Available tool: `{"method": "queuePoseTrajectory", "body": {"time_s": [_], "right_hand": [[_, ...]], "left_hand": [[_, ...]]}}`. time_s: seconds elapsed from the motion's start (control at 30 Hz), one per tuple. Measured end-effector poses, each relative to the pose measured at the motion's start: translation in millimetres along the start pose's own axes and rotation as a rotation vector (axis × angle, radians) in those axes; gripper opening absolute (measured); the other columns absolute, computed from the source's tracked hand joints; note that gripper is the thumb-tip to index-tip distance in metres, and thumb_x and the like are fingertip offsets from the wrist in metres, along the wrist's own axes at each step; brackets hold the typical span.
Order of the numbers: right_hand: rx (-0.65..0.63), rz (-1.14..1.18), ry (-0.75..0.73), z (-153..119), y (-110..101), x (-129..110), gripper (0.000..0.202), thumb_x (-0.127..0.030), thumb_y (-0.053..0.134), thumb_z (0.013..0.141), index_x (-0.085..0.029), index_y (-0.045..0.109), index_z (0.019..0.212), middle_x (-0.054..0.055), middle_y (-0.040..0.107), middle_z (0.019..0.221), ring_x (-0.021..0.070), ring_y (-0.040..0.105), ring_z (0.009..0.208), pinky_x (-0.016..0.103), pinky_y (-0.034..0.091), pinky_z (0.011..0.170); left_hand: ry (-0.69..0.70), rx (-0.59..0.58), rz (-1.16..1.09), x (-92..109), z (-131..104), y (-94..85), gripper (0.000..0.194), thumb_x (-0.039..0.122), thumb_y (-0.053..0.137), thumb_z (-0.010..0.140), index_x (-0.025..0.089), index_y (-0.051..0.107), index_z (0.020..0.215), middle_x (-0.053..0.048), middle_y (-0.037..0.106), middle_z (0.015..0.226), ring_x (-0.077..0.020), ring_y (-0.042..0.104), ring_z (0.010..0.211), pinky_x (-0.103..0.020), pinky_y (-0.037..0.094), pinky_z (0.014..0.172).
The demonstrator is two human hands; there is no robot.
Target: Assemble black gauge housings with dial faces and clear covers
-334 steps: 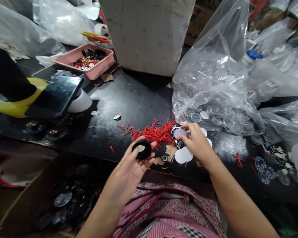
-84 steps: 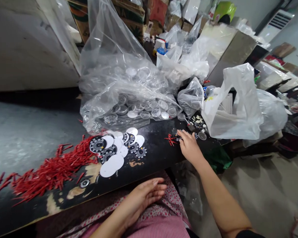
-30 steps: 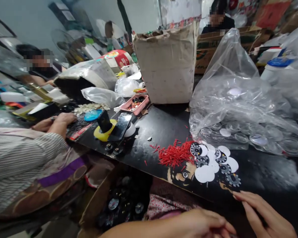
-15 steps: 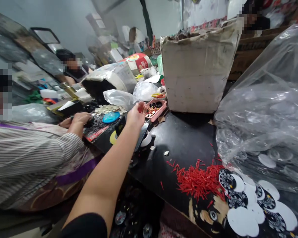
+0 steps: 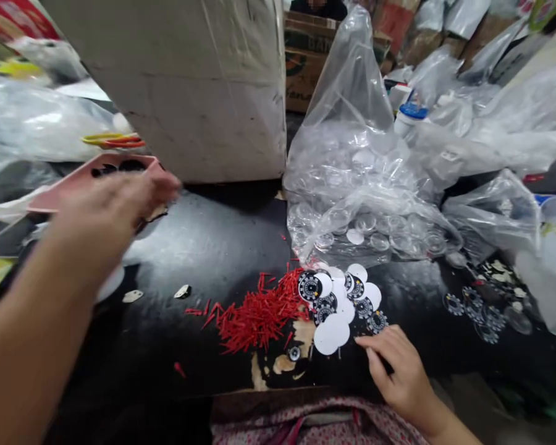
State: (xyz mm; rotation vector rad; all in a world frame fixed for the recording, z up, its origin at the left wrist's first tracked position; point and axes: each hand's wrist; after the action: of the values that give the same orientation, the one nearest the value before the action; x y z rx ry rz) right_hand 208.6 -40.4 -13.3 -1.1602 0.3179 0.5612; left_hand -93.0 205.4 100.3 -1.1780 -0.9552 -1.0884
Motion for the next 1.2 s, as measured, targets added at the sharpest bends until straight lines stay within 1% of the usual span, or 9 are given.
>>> {"method": "queuePoseTrajectory", "body": {"time_s": [0.1, 0.17, 0.23, 0.3, 0.4, 0.5, 0.63, 0.97, 1.2], "right_hand": [[-0.027, -0.031, 0.058, 0.3, -7.5, 8.7, 0.024, -0.019, 0.052, 0.093, -0.024, 0.062, 0.114, 0.006, 0.07, 0.104, 0.0219, 0.065, 0.097, 0.043, 0.051, 0.087], [-0.089, -0.141, 0.134, 1.9, -9.4, 18.1, 0.046, -0.035, 0.057, 0.092, -0.024, 0.049, 0.136, 0.014, 0.056, 0.138, 0.0311, 0.053, 0.127, 0.056, 0.043, 0.103], [-0.189, -0.24, 0.196, 6.1, -6.0, 26.4, 0.082, -0.053, 0.062, 0.086, -0.021, 0.026, 0.153, 0.02, 0.031, 0.157, 0.0384, 0.031, 0.144, 0.065, 0.028, 0.112], [-0.283, -0.283, 0.208, 13.4, 1.4, 30.3, 0.105, -0.064, 0.065, 0.078, -0.018, 0.012, 0.157, 0.022, 0.019, 0.161, 0.0403, 0.016, 0.148, 0.067, 0.018, 0.116], [-0.37, -0.286, 0.179, 29.2, 12.4, 28.4, 0.113, -0.07, 0.066, 0.073, -0.014, 0.014, 0.157, 0.023, 0.017, 0.161, 0.0382, 0.009, 0.15, 0.065, 0.011, 0.118], [-0.411, -0.239, 0.153, 43.8, 15.1, 25.4, 0.101, -0.064, 0.064, 0.078, -0.014, 0.021, 0.155, 0.019, 0.019, 0.162, 0.0331, 0.012, 0.15, 0.059, 0.011, 0.12], [-0.39, -0.181, 0.186, 54.5, 10.7, 28.4, 0.095, -0.056, 0.067, 0.079, -0.012, 0.027, 0.153, 0.02, 0.021, 0.161, 0.0333, 0.013, 0.15, 0.058, 0.011, 0.12], [-0.356, -0.058, 0.075, 71.7, 2.2, 56.3, 0.079, -0.057, 0.06, 0.086, -0.014, 0.039, 0.148, 0.021, 0.034, 0.156, 0.0368, 0.025, 0.147, 0.064, 0.015, 0.117], [-0.309, 0.013, -0.082, 91.5, 6.8, 48.1, 0.044, -0.035, 0.054, 0.093, -0.02, 0.057, 0.135, 0.013, 0.06, 0.136, 0.0269, 0.051, 0.129, 0.047, 0.041, 0.109]], "left_hand": [[0.16, -0.396, 0.47, -30.6, -76.5, 3.5, 0.026, 0.038, 0.055, 0.09, 0.031, 0.071, 0.111, 0.006, 0.076, 0.103, -0.0219, 0.07, 0.1, -0.049, 0.049, 0.1], [0.345, -0.509, 0.587, -50.5, -122.6, 15.6, 0.033, 0.039, 0.051, 0.094, 0.03, 0.065, 0.123, 0.001, 0.071, 0.123, -0.0208, 0.066, 0.113, -0.039, 0.05, 0.101], [0.426, -0.538, 0.679, -63.6, -147.9, 35.1, 0.038, 0.035, 0.046, 0.097, 0.026, 0.057, 0.133, -0.004, 0.064, 0.136, -0.0197, 0.059, 0.125, -0.037, 0.046, 0.107], [0.481, -0.527, 0.787, -68.2, -149.9, 58.4, 0.046, 0.037, 0.047, 0.097, 0.02, 0.05, 0.139, -0.009, 0.054, 0.146, -0.0232, 0.049, 0.136, -0.044, 0.037, 0.115], [0.549, -0.534, 0.933, -63.9, -130.0, 92.0, 0.063, 0.045, 0.06, 0.09, 0.012, 0.045, 0.143, -0.017, 0.045, 0.151, -0.0331, 0.038, 0.142, -0.057, 0.023, 0.118], [0.587, -0.582, 0.991, -56.7, -117.1, 117.3, 0.061, 0.039, 0.066, 0.087, 0.011, 0.05, 0.138, -0.018, 0.055, 0.143, -0.0349, 0.045, 0.137, -0.06, 0.017, 0.118], [0.615, -0.602, 1.022, -53.8, -124.2, 137.0, 0.043, 0.027, 0.062, 0.09, 0.012, 0.058, 0.13, -0.018, 0.063, 0.134, -0.0311, 0.058, 0.125, -0.055, 0.024, 0.117], [0.545, -0.469, 1.02, -50.3, -180.7, 140.5, 0.048, 0.029, 0.05, 0.096, 0.006, 0.049, 0.139, -0.022, 0.048, 0.148, -0.0316, 0.053, 0.131, -0.046, 0.043, 0.108], [0.503, -0.396, 1.006, -59.4, -211.6, 144.1, 0.064, 0.044, 0.06, 0.089, 0.006, 0.049, 0.14, -0.021, 0.05, 0.147, -0.0348, 0.051, 0.132, -0.051, 0.041, 0.11]]}}
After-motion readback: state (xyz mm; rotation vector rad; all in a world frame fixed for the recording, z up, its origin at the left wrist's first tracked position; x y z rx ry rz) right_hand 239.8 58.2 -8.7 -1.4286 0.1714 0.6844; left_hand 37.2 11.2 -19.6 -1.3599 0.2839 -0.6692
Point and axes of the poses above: each hand's wrist, its own z-axis towards the middle knuckle, its own y-axis out of the palm, x = y × z
